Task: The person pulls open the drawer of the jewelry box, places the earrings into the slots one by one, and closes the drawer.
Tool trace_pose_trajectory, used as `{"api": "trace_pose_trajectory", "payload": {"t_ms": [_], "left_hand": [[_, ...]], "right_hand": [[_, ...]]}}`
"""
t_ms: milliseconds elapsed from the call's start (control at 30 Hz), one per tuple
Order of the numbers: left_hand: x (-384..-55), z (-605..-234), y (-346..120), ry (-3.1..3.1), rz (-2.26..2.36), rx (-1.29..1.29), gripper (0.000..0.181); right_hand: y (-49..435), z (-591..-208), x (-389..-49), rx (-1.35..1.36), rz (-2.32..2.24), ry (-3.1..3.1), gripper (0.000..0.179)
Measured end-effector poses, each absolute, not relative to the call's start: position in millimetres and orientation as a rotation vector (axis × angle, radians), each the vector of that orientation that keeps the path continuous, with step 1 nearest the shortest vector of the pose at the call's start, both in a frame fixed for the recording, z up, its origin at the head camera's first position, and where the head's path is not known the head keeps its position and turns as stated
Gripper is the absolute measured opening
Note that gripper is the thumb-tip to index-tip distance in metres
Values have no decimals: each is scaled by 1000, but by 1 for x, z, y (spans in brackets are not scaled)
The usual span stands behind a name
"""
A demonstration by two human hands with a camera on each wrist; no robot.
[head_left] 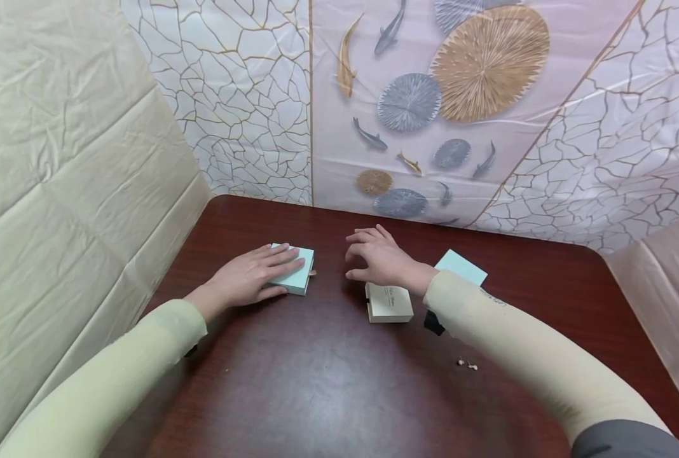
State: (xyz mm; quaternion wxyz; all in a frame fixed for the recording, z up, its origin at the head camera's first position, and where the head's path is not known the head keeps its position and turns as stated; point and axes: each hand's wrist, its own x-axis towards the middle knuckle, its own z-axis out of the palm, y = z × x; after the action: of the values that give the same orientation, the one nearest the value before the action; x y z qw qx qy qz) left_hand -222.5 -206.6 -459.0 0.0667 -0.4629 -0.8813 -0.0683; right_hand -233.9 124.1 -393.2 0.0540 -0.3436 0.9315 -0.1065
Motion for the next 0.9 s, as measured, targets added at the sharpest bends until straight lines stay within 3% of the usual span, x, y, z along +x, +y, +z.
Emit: {"api": "trace_pose_trajectory", "payload": {"t_ms": [900], "left_hand": [[-197, -443, -187, -2671, -163, -1370, 66]], "right_hand": [[178, -411, -170, -1128, -284, 2877, 74]]}}
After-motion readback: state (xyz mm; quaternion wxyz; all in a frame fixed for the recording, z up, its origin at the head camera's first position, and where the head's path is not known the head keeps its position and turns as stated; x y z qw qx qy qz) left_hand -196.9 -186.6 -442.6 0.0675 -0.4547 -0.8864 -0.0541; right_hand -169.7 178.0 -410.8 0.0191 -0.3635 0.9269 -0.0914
